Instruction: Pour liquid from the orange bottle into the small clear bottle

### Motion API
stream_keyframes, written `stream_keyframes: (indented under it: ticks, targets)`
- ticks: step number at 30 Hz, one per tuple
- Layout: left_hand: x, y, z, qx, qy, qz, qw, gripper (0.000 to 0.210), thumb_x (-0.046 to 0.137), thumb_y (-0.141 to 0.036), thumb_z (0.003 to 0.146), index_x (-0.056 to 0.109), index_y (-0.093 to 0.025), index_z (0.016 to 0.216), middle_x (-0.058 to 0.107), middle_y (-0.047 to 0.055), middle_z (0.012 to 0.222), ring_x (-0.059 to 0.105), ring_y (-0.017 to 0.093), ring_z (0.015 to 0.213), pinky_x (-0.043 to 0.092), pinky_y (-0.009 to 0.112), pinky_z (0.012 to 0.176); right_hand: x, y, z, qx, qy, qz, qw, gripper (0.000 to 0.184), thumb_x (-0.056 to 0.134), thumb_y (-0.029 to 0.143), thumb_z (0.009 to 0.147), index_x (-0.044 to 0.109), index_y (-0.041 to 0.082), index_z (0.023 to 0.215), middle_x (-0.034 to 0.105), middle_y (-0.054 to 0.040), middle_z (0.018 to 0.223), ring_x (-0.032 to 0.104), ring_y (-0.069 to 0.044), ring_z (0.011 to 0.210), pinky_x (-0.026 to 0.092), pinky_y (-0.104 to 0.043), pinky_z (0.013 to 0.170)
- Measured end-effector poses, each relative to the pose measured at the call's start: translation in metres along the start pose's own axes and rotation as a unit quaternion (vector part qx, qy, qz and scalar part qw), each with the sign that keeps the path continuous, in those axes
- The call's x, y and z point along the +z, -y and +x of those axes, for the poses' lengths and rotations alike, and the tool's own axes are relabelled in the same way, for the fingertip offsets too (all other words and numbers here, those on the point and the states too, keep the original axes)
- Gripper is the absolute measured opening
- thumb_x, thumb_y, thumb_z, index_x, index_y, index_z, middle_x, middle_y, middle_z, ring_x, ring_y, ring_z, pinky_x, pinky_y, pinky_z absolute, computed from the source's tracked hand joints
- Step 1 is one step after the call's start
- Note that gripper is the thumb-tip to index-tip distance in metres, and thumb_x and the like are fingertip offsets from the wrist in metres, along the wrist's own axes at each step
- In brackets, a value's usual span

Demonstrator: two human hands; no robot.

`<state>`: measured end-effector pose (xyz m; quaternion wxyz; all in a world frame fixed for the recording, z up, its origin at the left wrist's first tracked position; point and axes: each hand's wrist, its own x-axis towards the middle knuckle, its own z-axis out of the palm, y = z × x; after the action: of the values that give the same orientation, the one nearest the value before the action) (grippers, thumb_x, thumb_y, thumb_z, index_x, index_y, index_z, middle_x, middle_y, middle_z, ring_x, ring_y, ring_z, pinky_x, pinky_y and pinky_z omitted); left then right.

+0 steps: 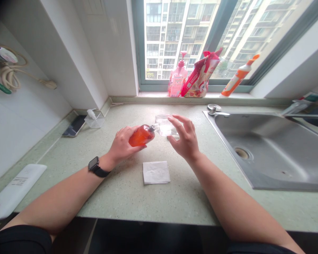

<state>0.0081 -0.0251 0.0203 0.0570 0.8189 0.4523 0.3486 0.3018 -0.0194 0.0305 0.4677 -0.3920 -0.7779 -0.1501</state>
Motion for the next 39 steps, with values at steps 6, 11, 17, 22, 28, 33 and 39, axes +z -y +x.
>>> stream_keyframes:
  ticks: [6, 11, 17, 22, 28, 33, 39]
  targets:
    - [0.0005, 0.0013, -0.0001, 0.007, -0.002, 0.000, 1.000, 0.079, 0.080, -0.068, 0.088, 0.057, -0.025, 0.151, 0.073, 0.010, 0.126, 0.067, 0.031, 0.114, 0.049, 0.049, 0.104, 0.0006, -0.0013, 0.0005, -0.019, -0.012, -0.006, 1.000, 0.089, 0.073, 0.009, 0.084, 0.046, 0.042, 0.162, 0.061, -0.0092, 0.146, 0.065, -0.036, 0.131, 0.060, -0.062, 0.108]
    - [0.0013, 0.0025, 0.0000, 0.009, -0.006, 0.001, 1.000, 0.078, 0.080, -0.068, 0.088, 0.058, -0.027, 0.150, 0.073, 0.009, 0.124, 0.067, 0.031, 0.112, 0.048, 0.049, 0.104, 0.0001, -0.0002, 0.0016, -0.023, -0.020, -0.002, 1.000, 0.093, 0.074, 0.007, 0.083, 0.045, 0.043, 0.162, 0.062, -0.0084, 0.146, 0.066, -0.036, 0.129, 0.061, -0.061, 0.106]
    - [0.0019, 0.0032, -0.0005, 0.012, -0.011, -0.007, 1.000, 0.077, 0.081, -0.068, 0.088, 0.058, -0.028, 0.149, 0.072, 0.009, 0.128, 0.066, 0.031, 0.116, 0.048, 0.050, 0.106, -0.0001, -0.0003, 0.0018, -0.027, -0.022, 0.000, 0.999, 0.094, 0.074, 0.005, 0.082, 0.045, 0.043, 0.163, 0.062, -0.0087, 0.145, 0.066, -0.036, 0.128, 0.061, -0.061, 0.106]
    - [0.0014, 0.0034, -0.0003, 0.013, -0.018, -0.009, 1.000, 0.077, 0.083, -0.067, 0.086, 0.060, -0.028, 0.148, 0.069, 0.011, 0.133, 0.065, 0.032, 0.120, 0.049, 0.050, 0.107, -0.0002, -0.0006, 0.0020, -0.030, -0.023, -0.001, 0.999, 0.094, 0.074, 0.006, 0.082, 0.045, 0.043, 0.163, 0.061, -0.0088, 0.146, 0.066, -0.036, 0.129, 0.061, -0.061, 0.106]
    - [0.0013, 0.0033, 0.0003, 0.008, -0.015, -0.008, 1.000, 0.078, 0.085, -0.067, 0.084, 0.060, -0.028, 0.148, 0.069, 0.010, 0.129, 0.065, 0.032, 0.117, 0.050, 0.051, 0.105, -0.0005, -0.0010, 0.0025, -0.028, -0.022, -0.004, 0.999, 0.090, 0.073, 0.007, 0.083, 0.047, 0.044, 0.161, 0.060, -0.0086, 0.147, 0.065, -0.036, 0.131, 0.061, -0.060, 0.106]
    - [0.0019, 0.0039, 0.0002, 0.010, -0.014, -0.006, 1.000, 0.078, 0.083, -0.068, 0.086, 0.060, -0.029, 0.149, 0.068, 0.010, 0.129, 0.065, 0.032, 0.116, 0.050, 0.050, 0.104, -0.0002, -0.0016, 0.0026, -0.030, -0.024, 0.010, 0.999, 0.090, 0.073, 0.006, 0.083, 0.048, 0.043, 0.161, 0.058, -0.0090, 0.148, 0.064, -0.036, 0.131, 0.061, -0.061, 0.108]
    - [0.0024, 0.0047, -0.0001, 0.013, -0.014, -0.004, 1.000, 0.079, 0.083, -0.067, 0.086, 0.059, -0.028, 0.150, 0.068, 0.010, 0.128, 0.065, 0.032, 0.115, 0.050, 0.050, 0.104, 0.0006, -0.0023, 0.0019, -0.024, -0.023, 0.020, 0.999, 0.089, 0.073, 0.005, 0.082, 0.050, 0.043, 0.159, 0.055, -0.0088, 0.151, 0.064, -0.035, 0.130, 0.062, -0.061, 0.106]
